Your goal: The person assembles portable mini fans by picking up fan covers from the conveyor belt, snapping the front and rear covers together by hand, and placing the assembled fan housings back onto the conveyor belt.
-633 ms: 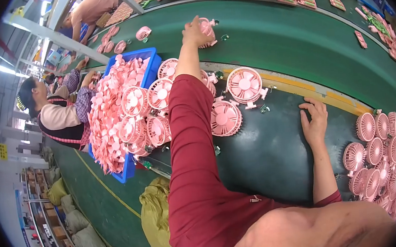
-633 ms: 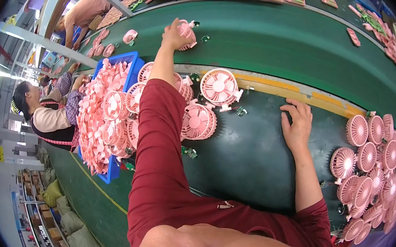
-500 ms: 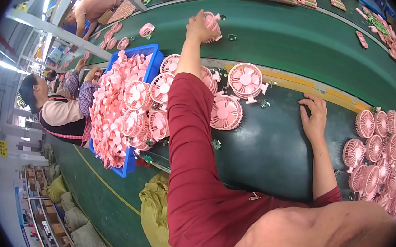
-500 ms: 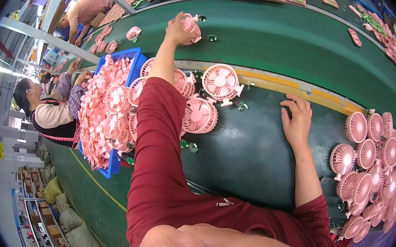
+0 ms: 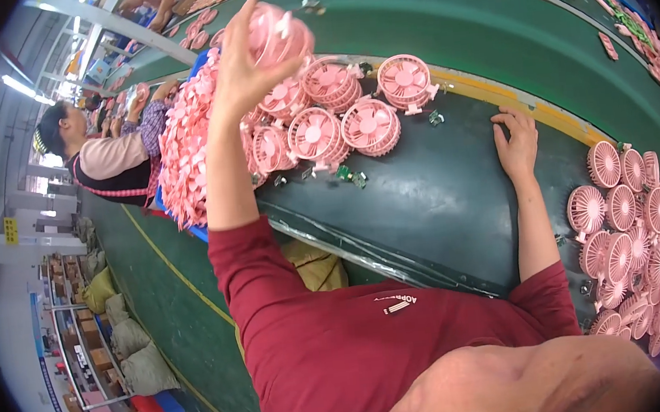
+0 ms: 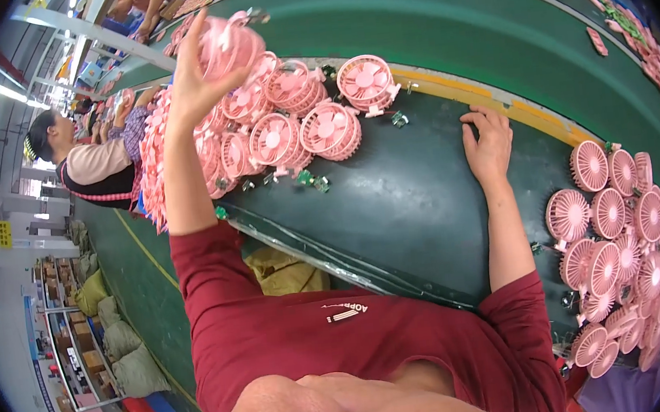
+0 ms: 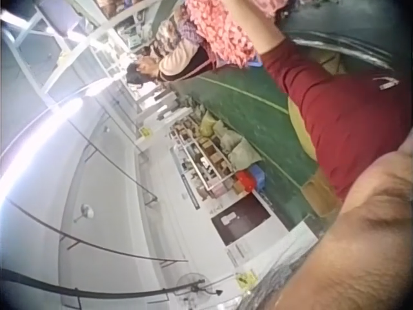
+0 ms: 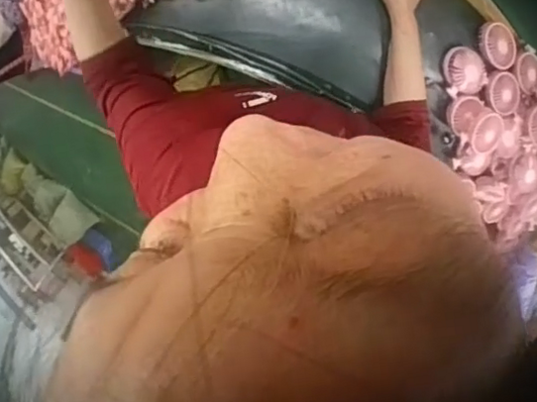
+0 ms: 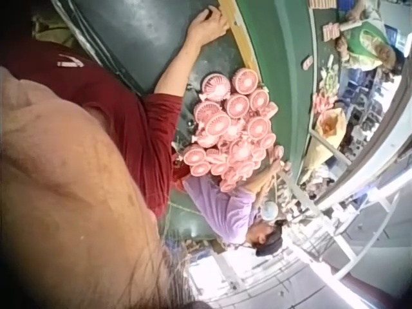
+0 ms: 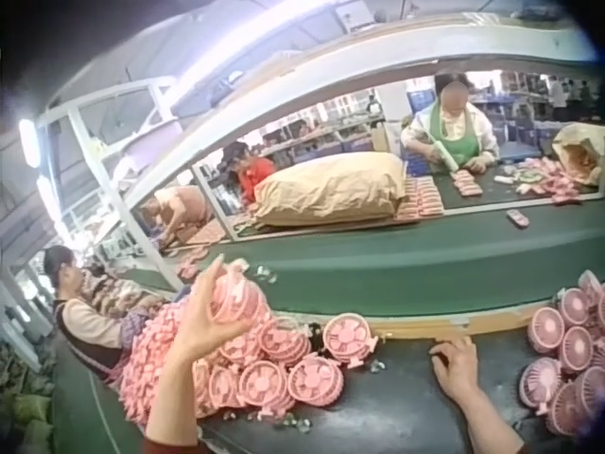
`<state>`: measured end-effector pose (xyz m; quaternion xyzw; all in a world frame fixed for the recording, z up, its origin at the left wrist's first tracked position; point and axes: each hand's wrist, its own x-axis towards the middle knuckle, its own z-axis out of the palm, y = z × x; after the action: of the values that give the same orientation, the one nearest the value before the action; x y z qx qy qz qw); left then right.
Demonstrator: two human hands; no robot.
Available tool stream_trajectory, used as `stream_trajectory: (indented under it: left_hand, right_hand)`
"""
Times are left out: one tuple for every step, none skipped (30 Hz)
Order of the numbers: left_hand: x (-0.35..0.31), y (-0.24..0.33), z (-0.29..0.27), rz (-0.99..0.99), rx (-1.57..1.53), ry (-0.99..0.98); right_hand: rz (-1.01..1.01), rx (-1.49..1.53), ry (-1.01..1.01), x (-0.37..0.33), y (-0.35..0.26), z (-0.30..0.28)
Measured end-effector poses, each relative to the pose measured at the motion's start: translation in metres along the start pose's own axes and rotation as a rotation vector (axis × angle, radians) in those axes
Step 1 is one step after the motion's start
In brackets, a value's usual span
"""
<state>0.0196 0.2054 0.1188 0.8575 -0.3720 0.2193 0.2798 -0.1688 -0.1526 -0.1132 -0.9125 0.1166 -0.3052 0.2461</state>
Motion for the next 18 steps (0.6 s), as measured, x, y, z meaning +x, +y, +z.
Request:
stream_trajectory:
  left_hand:
    - [-0.022,0.010,-0.015,-0.066,0.024,-0.016]
    - [-0.044,0.017,-0.028,-0.085,0.037,-0.015]
    - [-0.066,0.020,-0.038,-0.103,0.047,-0.013]
    - [-0.090,0.019,-0.046,-0.114,0.085,-0.008]
    - [-0.111,0.022,-0.051,-0.151,0.099,-0.010]
    - [-0.128,0.027,-0.055,-0.187,0.111,-0.012]
    - [-0.144,0.035,-0.059,-0.240,0.114,-0.035]
    - [-0.163,0.033,-0.060,-0.291,0.108,-0.036]
    - [-0.182,0.026,-0.057,-0.341,0.099,-0.037]
    - [-0.198,0.021,-0.054,-0.339,0.139,-0.041]
    - [-0.208,0.018,-0.050,-0.373,0.123,-0.063]
    - [-0.216,0.016,-0.044,-0.405,0.105,-0.085]
    - [-0.224,0.013,-0.037,-0.423,0.172,-0.105]
    - [-0.233,0.008,-0.030,-0.440,0.158,-0.113]
    - [-0.244,0.000,-0.021,-0.456,0.143,-0.122]
    - [-0.252,-0.008,-0.008,-0.455,0.148,-0.130]
    - [-0.257,-0.007,0.002,-0.483,0.178,-0.168]
    - [-0.258,-0.008,0.012,-0.459,0.241,-0.133]
  right_hand:
    - [0.004,-0.010,-0.002,-0.001,0.002,-0.001]
    - [0.005,-0.016,-0.004,-0.001,0.003,0.000]
    - [0.001,-0.012,-0.007,-0.002,0.005,0.002]
    - [-0.007,-0.001,-0.010,-0.002,0.003,0.002]
    - [-0.005,-0.004,-0.009,-0.001,0.002,0.001]
    - [-0.003,-0.009,-0.007,-0.001,0.002,0.000]
    - [-0.008,-0.004,-0.006,-0.002,0.003,-0.001]
    - [-0.017,0.003,-0.009,-0.001,0.004,0.000]
    - [-0.024,0.009,-0.010,-0.002,0.005,0.000]
    - [-0.031,0.012,-0.009,-0.002,0.006,0.001]
    - [-0.028,0.011,-0.013,-0.003,0.007,0.001]
    - [-0.024,0.008,-0.015,-0.003,0.008,0.001]
    - [-0.028,0.009,-0.013,-0.003,0.008,0.001]
    - [-0.032,0.016,-0.015,-0.003,0.008,0.001]
    - [-0.035,0.023,-0.017,-0.004,0.008,0.002]
    - [-0.037,0.023,-0.012,-0.004,0.008,0.002]
    - [-0.040,0.025,-0.015,-0.004,0.009,0.003]
    - [-0.043,0.027,-0.018,-0.004,0.009,0.003]
